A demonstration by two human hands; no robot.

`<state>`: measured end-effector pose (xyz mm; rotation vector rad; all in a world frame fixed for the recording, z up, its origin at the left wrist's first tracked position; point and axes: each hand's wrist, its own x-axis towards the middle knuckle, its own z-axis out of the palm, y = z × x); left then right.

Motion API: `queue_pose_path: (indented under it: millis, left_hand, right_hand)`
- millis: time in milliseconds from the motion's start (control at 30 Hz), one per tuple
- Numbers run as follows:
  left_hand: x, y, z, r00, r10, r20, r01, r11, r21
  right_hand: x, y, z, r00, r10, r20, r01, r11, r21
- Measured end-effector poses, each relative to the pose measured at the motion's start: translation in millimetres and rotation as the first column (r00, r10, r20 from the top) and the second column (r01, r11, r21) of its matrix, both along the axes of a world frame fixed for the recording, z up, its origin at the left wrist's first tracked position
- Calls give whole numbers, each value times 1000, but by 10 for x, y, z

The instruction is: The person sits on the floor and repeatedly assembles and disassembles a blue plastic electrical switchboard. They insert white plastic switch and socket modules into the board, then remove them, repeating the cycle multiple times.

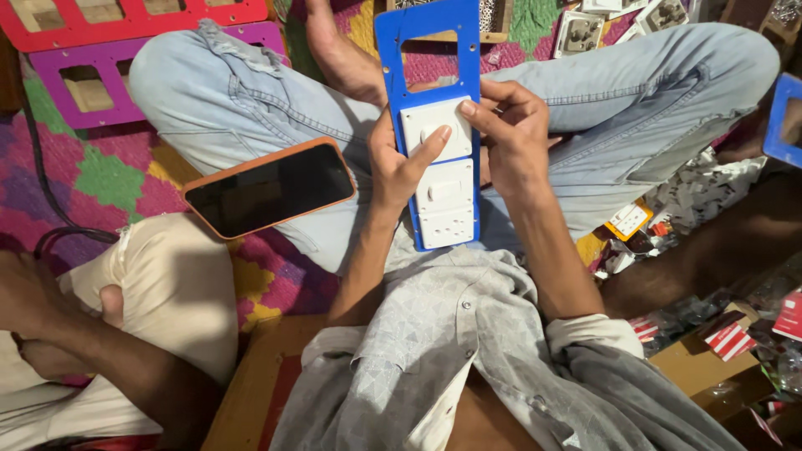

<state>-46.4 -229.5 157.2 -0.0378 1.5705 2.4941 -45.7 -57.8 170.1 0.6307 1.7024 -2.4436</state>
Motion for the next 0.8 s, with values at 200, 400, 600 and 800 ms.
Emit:
queue_pose_path:
  millis: [200, 400, 600, 800]
  left_hand:
    - [-14, 139, -91, 987, 154, 51, -157, 986, 48]
    - [-25, 264, -9, 904, 175, -390, -334, 859, -387]
    - [12, 261, 140, 792, -154, -591, -474, 456, -753]
    - [39, 321, 155, 732, -327, -598, -443, 439, -782]
  right_hand:
    - [424, -40, 156, 952, 301, -51, -259, 885, 388]
    - [713, 143, 404, 910, 404, 89, -413, 873, 261]
    - [516, 701, 897, 848, 487, 210, -520, 689, 504]
    - [412, 931, 1185, 763, 593, 256, -607, 525, 596]
